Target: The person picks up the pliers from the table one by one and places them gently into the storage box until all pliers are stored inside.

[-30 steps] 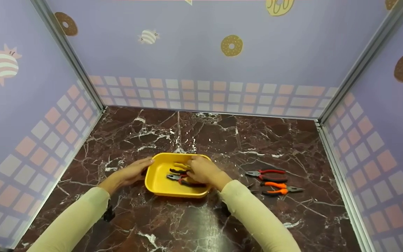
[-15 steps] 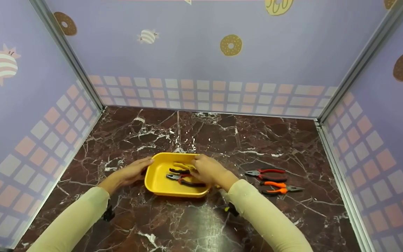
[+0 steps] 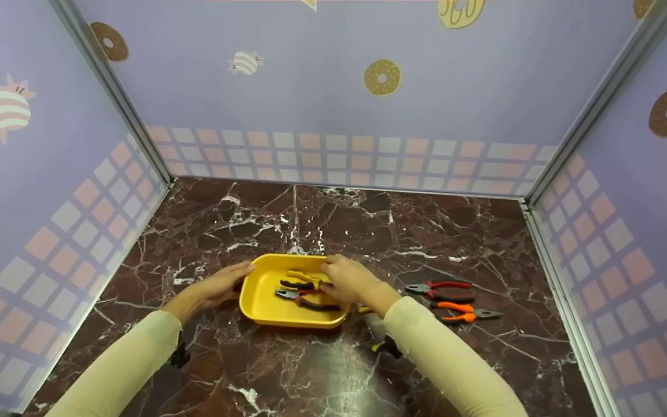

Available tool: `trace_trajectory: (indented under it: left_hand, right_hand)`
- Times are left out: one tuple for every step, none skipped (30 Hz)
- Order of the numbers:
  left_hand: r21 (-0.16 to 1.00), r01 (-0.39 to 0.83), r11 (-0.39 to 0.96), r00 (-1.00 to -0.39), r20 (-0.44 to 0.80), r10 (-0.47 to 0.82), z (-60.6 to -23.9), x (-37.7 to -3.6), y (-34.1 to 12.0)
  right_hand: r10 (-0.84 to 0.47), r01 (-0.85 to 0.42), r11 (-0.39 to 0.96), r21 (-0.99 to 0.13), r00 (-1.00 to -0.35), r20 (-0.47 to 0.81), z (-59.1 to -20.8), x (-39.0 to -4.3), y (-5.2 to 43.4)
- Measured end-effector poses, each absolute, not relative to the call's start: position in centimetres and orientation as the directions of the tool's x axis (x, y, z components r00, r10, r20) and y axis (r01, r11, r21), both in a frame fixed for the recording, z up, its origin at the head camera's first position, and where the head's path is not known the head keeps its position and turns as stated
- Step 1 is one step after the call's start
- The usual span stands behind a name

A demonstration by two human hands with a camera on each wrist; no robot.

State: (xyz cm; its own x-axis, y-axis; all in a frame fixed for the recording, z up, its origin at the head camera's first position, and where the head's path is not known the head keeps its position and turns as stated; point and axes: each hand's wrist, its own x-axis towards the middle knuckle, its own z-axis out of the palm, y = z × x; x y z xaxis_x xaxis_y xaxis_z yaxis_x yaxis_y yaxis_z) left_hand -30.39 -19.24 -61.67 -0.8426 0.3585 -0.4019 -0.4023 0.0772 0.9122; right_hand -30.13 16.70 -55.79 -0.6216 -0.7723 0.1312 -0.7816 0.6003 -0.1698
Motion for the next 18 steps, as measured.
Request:
trace_trajectory:
  left_hand:
    - [0.913, -0.400, 0.078, -0.842, -0.400, 0.361, -61.7, -30.4, -19.2]
    - [0.913, -0.400, 0.080, -0.842, -0.400, 0.362, -61.6, -30.4, -19.2]
    - [0.915, -0.395, 0.083, -0.842, -0.397, 0.366, -61.6, -30.4, -19.2]
    - [0.916, -0.393, 0.083, -0.840, -0.394, 0.373, -61.7, -30.4, -19.2]
    - [0.916, -0.392, 0.082, -0.839, -0.393, 0.377, -61.7, -30.4, -19.2]
    - [0.917, -0.391, 0.082, -0.837, -0.391, 0.383, -61.7, -30.4, -19.2]
    - [0.918, -0.389, 0.081, -0.835, -0.388, 0.389, -61.8, -30.4, -19.1]
    - [0.918, -0.388, 0.079, -0.833, -0.387, 0.395, -61.8, -30.5, -19.1]
    - [0.918, -0.390, 0.077, -0.832, -0.387, 0.398, -61.9, -30.5, -19.1]
    - [0.918, -0.390, 0.076, -0.831, -0.387, 0.400, -61.9, -30.5, -19.1]
    - [0.918, -0.390, 0.077, -0.833, -0.387, 0.396, -62.0, -30.4, -19.2]
    - [0.917, -0.391, 0.078, -0.833, -0.389, 0.393, -61.9, -30.4, -19.2]
    - [0.917, -0.390, 0.082, -0.835, -0.390, 0.389, -61.9, -30.4, -19.2]
    - [0.917, -0.391, 0.084, -0.835, -0.392, 0.386, -61.9, -30.4, -19.2]
    - [0.917, -0.391, 0.085, -0.835, -0.392, 0.386, -61.9, -30.4, -19.2]
    - [0.917, -0.389, 0.087, -0.834, -0.391, 0.389, -61.8, -30.4, -19.3]
    - [0.916, -0.392, 0.086, -0.833, -0.393, 0.389, -61.8, -30.4, -19.3]
    - [0.916, -0.392, 0.087, -0.832, -0.393, 0.390, -61.8, -30.4, -19.3]
  right_hand:
    - [-0.772, -0.781, 0.600, -0.172, -0.622, 0.129, -55.7, -30.1, 16.8]
    - [-0.773, -0.782, 0.599, -0.172, -0.621, 0.130, -55.6, -30.1, 16.9]
    - [-0.773, -0.782, 0.600, -0.169, -0.621, 0.129, -55.5, -30.1, 17.0]
    - [-0.773, -0.782, 0.599, -0.170, -0.621, 0.129, -55.4, -30.1, 17.1]
    - [-0.774, -0.784, 0.597, -0.170, -0.619, 0.133, -55.4, -30.1, 17.2]
    - [-0.773, -0.784, 0.598, -0.168, -0.619, 0.138, -55.3, -30.1, 17.3]
    - [-0.771, -0.782, 0.600, -0.167, -0.621, 0.138, -55.2, -30.1, 17.4]
    - [-0.770, -0.782, 0.601, -0.166, -0.622, 0.141, -55.2, -30.0, 17.5]
    - [-0.769, -0.780, 0.603, -0.165, -0.624, 0.141, -55.1, -30.0, 17.6]
    - [-0.767, -0.779, 0.605, -0.167, -0.626, 0.142, -55.1, -29.9, 17.7]
    - [-0.765, -0.776, 0.608, -0.167, -0.629, 0.141, -55.1, -29.8, 17.8]
    - [-0.762, -0.773, 0.611, -0.169, -0.632, 0.138, -55.1, -29.7, 17.9]
    - [-0.760, -0.771, 0.614, -0.171, -0.635, 0.135, -55.0, -29.7, 18.0]
    - [-0.759, -0.769, 0.615, -0.174, -0.637, 0.133, -55.0, -29.6, 18.1]
    - [-0.758, -0.767, 0.617, -0.175, -0.639, 0.130, -55.0, -29.5, 18.2]
    - [-0.756, -0.765, 0.619, -0.177, -0.642, 0.128, -55.0, -29.5, 18.3]
    - [-0.755, -0.764, 0.621, -0.176, -0.643, 0.125, -55.0, -29.4, 18.4]
    - [-0.755, -0.763, 0.622, -0.174, -0.644, 0.124, -54.9, -29.4, 18.6]
